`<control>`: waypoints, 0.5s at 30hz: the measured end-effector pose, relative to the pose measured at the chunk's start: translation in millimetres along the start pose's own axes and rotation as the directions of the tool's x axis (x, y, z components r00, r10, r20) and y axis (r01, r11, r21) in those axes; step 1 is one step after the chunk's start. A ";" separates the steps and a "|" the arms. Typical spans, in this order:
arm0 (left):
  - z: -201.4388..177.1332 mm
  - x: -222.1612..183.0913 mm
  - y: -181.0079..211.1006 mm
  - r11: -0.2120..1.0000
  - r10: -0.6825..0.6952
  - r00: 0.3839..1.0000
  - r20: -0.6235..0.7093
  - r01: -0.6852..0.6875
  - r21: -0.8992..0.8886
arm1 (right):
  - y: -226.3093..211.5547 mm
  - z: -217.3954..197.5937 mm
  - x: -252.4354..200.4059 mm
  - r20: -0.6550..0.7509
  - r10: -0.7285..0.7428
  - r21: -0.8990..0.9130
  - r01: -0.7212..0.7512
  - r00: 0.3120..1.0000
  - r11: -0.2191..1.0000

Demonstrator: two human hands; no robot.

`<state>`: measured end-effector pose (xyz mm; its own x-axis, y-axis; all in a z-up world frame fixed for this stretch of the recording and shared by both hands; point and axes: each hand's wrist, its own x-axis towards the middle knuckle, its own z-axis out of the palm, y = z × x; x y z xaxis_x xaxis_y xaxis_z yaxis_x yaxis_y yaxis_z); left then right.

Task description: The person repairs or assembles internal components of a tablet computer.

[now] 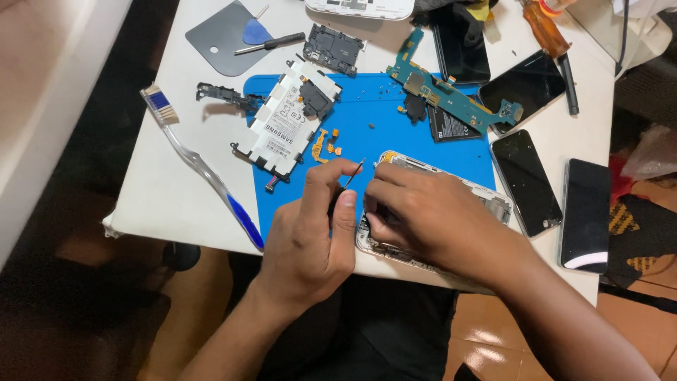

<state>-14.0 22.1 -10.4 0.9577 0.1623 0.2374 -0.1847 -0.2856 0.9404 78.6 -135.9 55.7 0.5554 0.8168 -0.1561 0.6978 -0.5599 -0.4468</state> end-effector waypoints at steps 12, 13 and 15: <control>0.1 0.3 0.5 1.000 -0.001 1.000 0.008 0.001 -0.016 | 8.0 -0.4 -15.7 -0.042 0.014 0.149 -0.008 0.999 0.989; 0.5 0.1 0.2 1.000 -0.002 1.000 0.009 0.002 -0.016 | 8.3 1.1 -17.1 -0.042 0.015 0.150 -0.009 0.999 0.989; 1.0 -0.4 -0.4 1.000 0.030 1.000 -0.001 -0.030 -0.003 | 8.9 4.0 -19.5 -0.076 0.012 0.141 -0.001 0.997 0.990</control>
<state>-14.0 21.2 -11.1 0.9515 0.1549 0.2657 -0.2139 -0.2876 0.9336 72.2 -156.3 51.2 0.5963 0.7973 -0.0941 0.6267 -0.5355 -0.5661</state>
